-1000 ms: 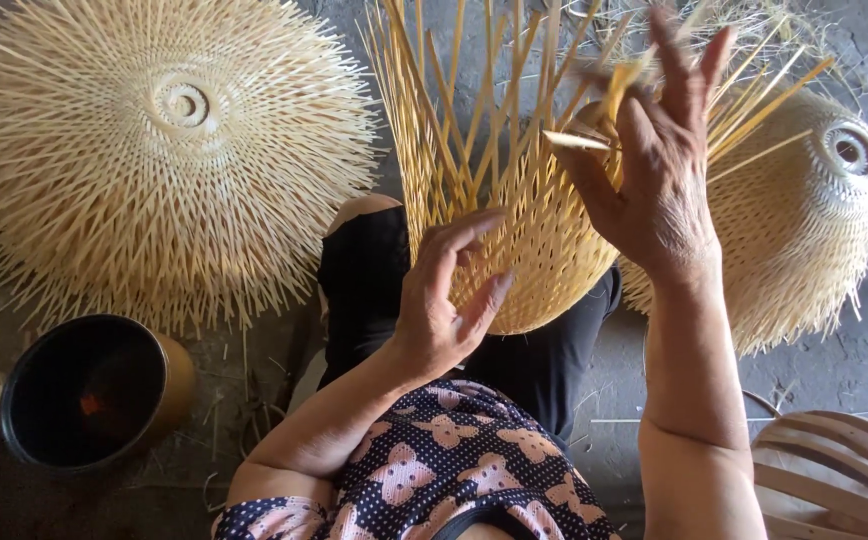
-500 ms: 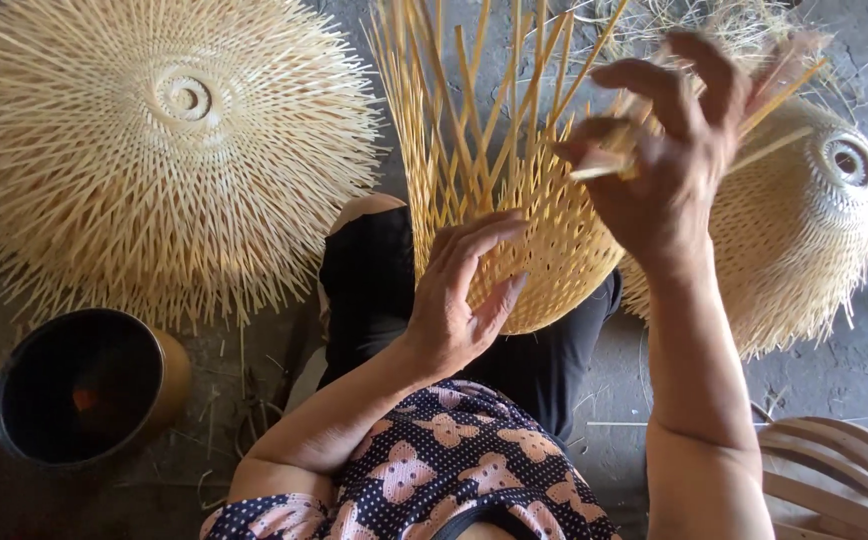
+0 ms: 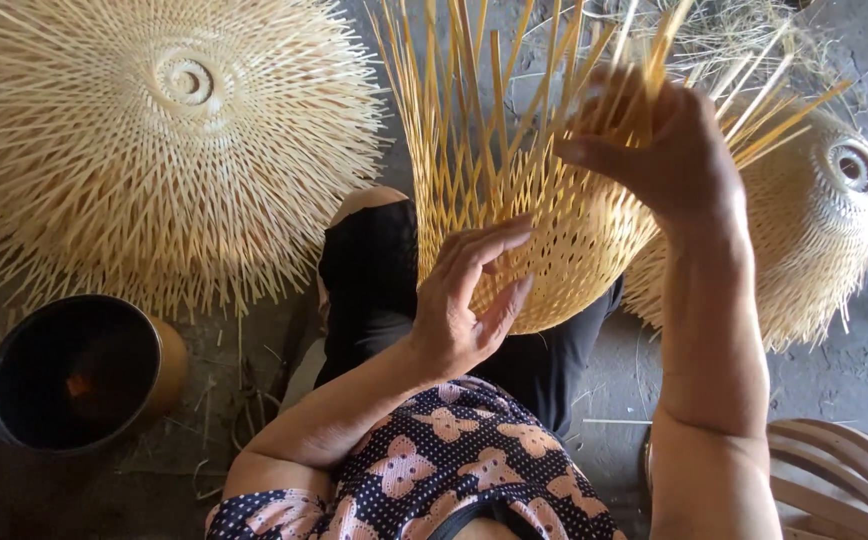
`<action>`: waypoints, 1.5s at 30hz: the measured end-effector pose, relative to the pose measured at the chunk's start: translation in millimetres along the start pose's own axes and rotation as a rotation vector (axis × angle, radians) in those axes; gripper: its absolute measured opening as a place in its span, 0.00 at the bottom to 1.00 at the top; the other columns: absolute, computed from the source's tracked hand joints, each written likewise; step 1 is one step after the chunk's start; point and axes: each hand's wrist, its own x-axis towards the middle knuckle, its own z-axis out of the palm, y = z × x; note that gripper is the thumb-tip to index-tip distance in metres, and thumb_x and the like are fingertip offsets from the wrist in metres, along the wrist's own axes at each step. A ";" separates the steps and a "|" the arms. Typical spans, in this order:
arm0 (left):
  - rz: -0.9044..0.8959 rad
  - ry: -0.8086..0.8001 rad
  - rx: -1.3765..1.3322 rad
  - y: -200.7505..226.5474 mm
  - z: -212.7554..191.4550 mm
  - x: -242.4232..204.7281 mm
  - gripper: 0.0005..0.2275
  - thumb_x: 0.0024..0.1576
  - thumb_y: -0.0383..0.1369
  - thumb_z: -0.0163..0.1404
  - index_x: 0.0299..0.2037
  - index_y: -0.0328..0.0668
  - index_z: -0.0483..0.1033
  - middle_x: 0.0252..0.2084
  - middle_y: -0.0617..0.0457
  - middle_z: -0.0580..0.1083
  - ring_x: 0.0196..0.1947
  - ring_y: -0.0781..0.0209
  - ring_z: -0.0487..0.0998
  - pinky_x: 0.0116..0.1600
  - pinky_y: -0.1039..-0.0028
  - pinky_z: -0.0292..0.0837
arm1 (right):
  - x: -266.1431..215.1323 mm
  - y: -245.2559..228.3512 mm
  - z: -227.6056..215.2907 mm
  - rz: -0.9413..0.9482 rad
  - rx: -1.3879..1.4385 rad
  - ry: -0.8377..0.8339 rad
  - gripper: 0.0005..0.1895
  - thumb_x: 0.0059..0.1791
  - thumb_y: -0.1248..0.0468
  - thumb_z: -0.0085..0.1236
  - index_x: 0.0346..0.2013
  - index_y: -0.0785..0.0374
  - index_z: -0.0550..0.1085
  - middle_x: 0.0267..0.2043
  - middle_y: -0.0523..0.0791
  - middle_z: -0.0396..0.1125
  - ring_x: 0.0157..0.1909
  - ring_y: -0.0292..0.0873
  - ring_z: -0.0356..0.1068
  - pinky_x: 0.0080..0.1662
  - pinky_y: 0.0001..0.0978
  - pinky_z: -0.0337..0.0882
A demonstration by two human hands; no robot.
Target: The person weaves thin bamboo strips by hand to form a conical hat, interlacing the strips around the structure while seated near other completed hats.
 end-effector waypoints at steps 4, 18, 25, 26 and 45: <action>0.039 0.023 0.076 0.7 -2.5 3.5 0.22 0.62 0.28 0.57 0.65 0.39 0.64 0.67 0.45 0.69 0.65 0.55 0.74 0.67 0.67 0.74 | 2.9 -1.7 9.7 -0.281 -0.303 0.127 0.15 0.53 0.50 0.63 0.44 0.57 0.75 0.42 0.37 0.74 0.49 0.39 0.75 0.63 0.54 0.66; -0.053 0.116 0.038 -8.8 -13.4 -3.6 0.23 0.64 0.28 0.58 0.66 0.39 0.64 0.64 0.49 0.72 0.50 0.66 0.73 0.52 0.76 0.75 | 9.4 0.3 15.9 -0.737 -0.463 0.213 0.10 0.57 0.59 0.59 0.47 0.61 0.72 0.44 0.44 0.71 0.61 0.44 0.69 0.76 0.69 0.31; -0.086 0.052 -0.013 -1.1 -23.0 -1.6 0.21 0.64 0.29 0.57 0.65 0.41 0.65 0.59 0.52 0.75 0.56 0.61 0.75 0.58 0.72 0.73 | 11.9 9.1 14.7 -0.790 -0.341 0.167 0.07 0.57 0.67 0.60 0.47 0.59 0.71 0.45 0.42 0.72 0.60 0.41 0.70 0.78 0.62 0.35; -0.088 0.044 -0.024 -0.4 -23.6 -1.4 0.21 0.64 0.29 0.57 0.65 0.41 0.65 0.57 0.52 0.76 0.56 0.60 0.75 0.58 0.71 0.72 | 12.2 10.8 14.4 -0.789 -0.300 0.166 0.07 0.57 0.69 0.60 0.47 0.59 0.71 0.45 0.42 0.72 0.60 0.41 0.70 0.78 0.61 0.36; 0.066 0.074 0.327 5.1 -34.5 50.3 0.16 0.59 0.23 0.59 0.56 0.38 0.72 0.50 0.47 0.74 0.52 0.51 0.75 0.59 0.65 0.70 | 12.5 32.3 -4.5 -0.782 -0.427 0.352 0.08 0.49 0.77 0.64 0.36 0.67 0.72 0.50 0.50 0.75 0.63 0.56 0.70 0.66 0.61 0.65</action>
